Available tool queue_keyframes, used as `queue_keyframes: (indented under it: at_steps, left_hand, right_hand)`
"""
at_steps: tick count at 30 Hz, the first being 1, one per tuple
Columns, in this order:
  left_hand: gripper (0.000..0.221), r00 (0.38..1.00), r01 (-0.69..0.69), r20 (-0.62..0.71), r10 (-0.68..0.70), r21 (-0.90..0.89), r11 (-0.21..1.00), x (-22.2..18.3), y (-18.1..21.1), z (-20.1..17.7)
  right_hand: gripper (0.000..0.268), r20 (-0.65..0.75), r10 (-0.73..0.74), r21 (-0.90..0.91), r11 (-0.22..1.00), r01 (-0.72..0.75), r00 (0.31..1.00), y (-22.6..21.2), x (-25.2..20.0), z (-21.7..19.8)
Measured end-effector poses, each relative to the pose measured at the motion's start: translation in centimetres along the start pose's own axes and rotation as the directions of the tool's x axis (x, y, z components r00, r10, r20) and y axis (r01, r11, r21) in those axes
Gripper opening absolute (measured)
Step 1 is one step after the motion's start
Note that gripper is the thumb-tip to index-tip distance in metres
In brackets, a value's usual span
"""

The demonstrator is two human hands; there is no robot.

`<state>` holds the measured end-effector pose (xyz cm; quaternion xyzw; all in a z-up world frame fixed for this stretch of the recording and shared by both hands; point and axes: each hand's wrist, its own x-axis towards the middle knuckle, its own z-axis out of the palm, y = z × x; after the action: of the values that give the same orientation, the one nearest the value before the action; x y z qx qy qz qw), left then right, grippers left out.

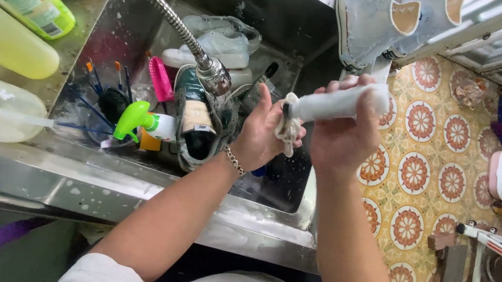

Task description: Cleaning a sneaker and its laces in a sink using a brush and soap.

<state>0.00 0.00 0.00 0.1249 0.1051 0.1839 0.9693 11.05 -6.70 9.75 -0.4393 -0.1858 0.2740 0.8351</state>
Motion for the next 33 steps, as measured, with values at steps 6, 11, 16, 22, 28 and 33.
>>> queue_keyframes:
  at_steps: [6, 11, 16, 22, 28, 33]
  left_hand:
    - [0.118, 0.982, -0.065, 0.177, 0.067, -0.016, 0.998, -0.5, 0.1, -0.4]
    - [0.108, 0.966, -0.126, 0.228, 0.121, 0.006, 0.992, -0.8, 0.4, -0.3]
    - [0.088, 0.949, -0.23, 0.242, 0.2, 0.102, 0.968, 1.1, -1.8, -3.4]
    - [0.086, 0.924, -0.25, 0.297, 0.239, -0.001, 0.968, -0.1, -1.5, -1.3]
    - [0.077, 0.916, -0.214, 0.322, 0.239, -0.112, 0.97, -1.6, 0.6, 1.0]
    - [0.076, 0.907, -0.229, 0.34, 0.249, -0.099, 0.968, -1.4, 0.6, 0.6]
  right_hand:
    - [0.019, 0.015, -0.301, -0.111, 0.947, 0.301, 0.953, 3.7, 2.0, -0.5]
    - [0.017, 0.117, -0.384, -0.157, 0.904, 0.399, 0.916, 2.6, 3.2, -1.1]
    - [0.014, 0.231, -0.367, -0.131, 0.906, 0.403, 0.901, 2.6, 2.6, 0.4]
    - [0.008, 0.262, -0.357, -0.08, 0.918, 0.389, 0.897, 2.6, 1.8, -0.8]
    - [0.012, 0.322, -0.297, -0.099, 0.934, 0.343, 0.899, 3.0, 2.6, -1.9]
    - [0.013, 0.342, -0.336, -0.107, 0.914, 0.391, 0.878, 3.3, 3.3, -2.7]
